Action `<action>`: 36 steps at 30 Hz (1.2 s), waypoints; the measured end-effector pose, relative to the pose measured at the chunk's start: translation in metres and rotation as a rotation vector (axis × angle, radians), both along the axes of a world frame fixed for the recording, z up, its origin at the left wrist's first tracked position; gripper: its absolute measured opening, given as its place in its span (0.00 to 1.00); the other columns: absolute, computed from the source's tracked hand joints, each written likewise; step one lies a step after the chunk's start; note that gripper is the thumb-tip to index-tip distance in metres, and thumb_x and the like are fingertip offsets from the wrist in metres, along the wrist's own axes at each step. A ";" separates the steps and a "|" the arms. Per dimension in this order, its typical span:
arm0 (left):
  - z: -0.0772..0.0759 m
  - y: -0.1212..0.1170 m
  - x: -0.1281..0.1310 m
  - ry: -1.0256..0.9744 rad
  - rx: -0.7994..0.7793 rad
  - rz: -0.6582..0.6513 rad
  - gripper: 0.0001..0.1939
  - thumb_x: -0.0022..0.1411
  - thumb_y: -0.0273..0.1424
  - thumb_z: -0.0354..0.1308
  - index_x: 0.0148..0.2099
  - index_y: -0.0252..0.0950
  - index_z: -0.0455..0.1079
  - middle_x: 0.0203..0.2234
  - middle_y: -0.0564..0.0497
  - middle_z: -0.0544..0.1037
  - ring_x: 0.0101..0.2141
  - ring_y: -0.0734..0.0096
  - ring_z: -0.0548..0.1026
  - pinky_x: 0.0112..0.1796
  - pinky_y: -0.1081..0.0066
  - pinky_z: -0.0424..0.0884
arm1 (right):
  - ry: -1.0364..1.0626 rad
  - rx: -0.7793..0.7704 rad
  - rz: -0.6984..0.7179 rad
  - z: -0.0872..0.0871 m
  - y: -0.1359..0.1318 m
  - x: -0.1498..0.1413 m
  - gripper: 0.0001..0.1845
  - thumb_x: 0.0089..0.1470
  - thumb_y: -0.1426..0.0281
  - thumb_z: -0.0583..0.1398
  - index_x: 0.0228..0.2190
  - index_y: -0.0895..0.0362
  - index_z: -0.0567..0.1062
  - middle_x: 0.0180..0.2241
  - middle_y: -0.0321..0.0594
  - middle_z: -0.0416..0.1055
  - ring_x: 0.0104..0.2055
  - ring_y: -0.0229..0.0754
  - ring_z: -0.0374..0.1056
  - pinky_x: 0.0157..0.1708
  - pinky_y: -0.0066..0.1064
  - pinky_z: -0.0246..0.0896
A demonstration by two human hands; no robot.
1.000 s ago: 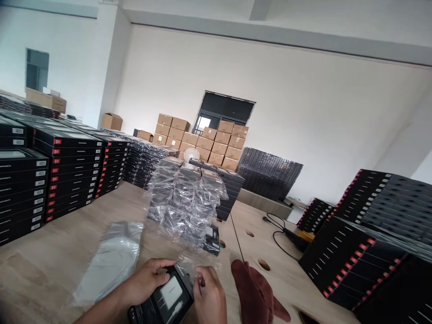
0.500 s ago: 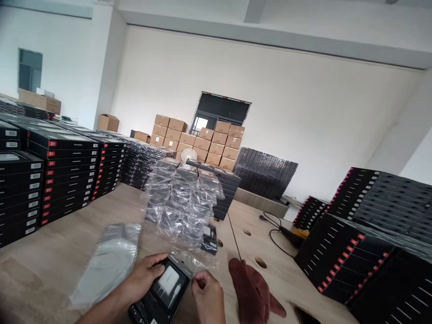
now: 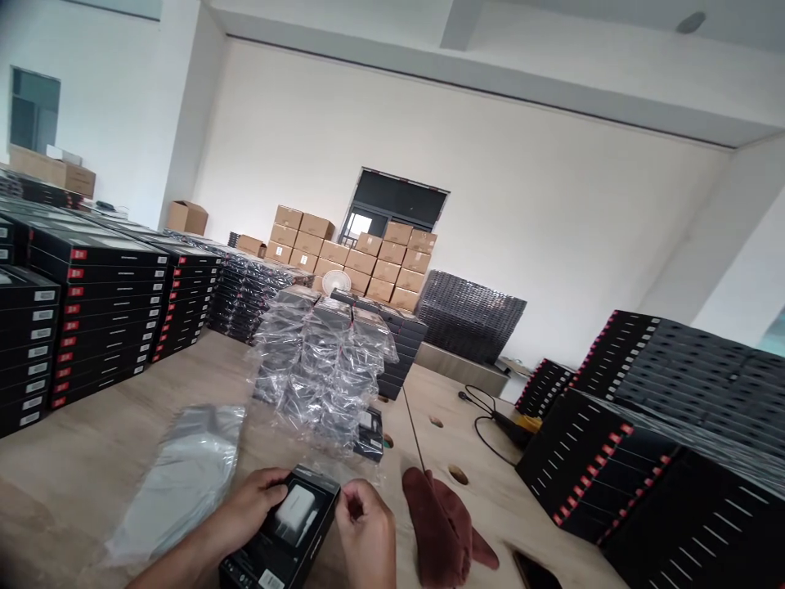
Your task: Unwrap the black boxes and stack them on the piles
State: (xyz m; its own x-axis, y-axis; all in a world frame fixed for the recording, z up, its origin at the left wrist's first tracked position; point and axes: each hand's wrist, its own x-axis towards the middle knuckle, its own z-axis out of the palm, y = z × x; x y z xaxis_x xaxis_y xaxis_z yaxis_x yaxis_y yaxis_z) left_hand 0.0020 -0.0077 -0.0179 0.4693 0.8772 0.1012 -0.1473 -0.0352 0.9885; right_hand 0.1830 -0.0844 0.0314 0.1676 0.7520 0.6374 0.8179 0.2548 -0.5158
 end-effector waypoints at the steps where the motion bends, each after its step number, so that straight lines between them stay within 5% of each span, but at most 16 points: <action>1: -0.001 0.000 0.001 0.002 -0.008 0.019 0.21 0.49 0.35 0.51 0.41 0.30 0.76 0.31 0.47 0.80 0.37 0.59 0.74 0.39 0.67 0.67 | -0.001 0.003 0.010 0.001 0.000 0.000 0.10 0.50 0.66 0.56 0.21 0.55 0.71 0.18 0.33 0.68 0.20 0.37 0.66 0.23 0.23 0.61; 14: 0.012 -0.008 0.001 -0.044 -0.038 -0.031 0.21 0.46 0.31 0.50 0.42 0.33 0.76 0.32 0.50 0.79 0.37 0.61 0.74 0.40 0.68 0.66 | 0.146 -0.049 0.031 0.007 -0.001 0.000 0.14 0.49 0.59 0.58 0.22 0.55 0.73 0.20 0.36 0.71 0.23 0.40 0.67 0.25 0.26 0.62; 25: 0.001 -0.001 -0.001 0.023 -0.065 0.063 0.15 0.50 0.32 0.51 0.37 0.32 0.74 0.29 0.49 0.78 0.32 0.63 0.73 0.36 0.68 0.66 | 0.395 -0.209 0.130 0.009 0.001 -0.001 0.22 0.41 0.49 0.63 0.20 0.56 0.74 0.19 0.36 0.69 0.24 0.40 0.64 0.26 0.27 0.61; 30: 0.023 -0.014 -0.003 0.019 0.163 0.238 0.12 0.59 0.35 0.51 0.43 0.37 0.68 0.40 0.48 0.77 0.41 0.64 0.73 0.43 0.71 0.65 | 0.691 -0.225 0.161 0.007 0.002 -0.008 0.20 0.48 0.51 0.61 0.26 0.56 0.74 0.28 0.38 0.72 0.29 0.42 0.68 0.27 0.28 0.63; 36: 0.049 -0.028 -0.005 -0.313 0.206 0.097 0.13 0.59 0.37 0.56 0.43 0.37 0.67 0.42 0.47 0.75 0.44 0.63 0.72 0.46 0.69 0.66 | 0.787 -0.065 0.237 0.014 -0.002 -0.004 0.16 0.45 0.56 0.65 0.30 0.54 0.72 0.29 0.36 0.73 0.32 0.42 0.69 0.33 0.29 0.66</action>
State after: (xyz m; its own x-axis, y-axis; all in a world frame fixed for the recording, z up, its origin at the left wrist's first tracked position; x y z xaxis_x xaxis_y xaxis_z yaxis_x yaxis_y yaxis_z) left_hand -0.0025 -0.0359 0.0313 0.3040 0.8623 0.4049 -0.4273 -0.2565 0.8670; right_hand 0.1793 -0.0869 0.0457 0.3794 0.8549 0.3538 0.1391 0.3254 -0.9353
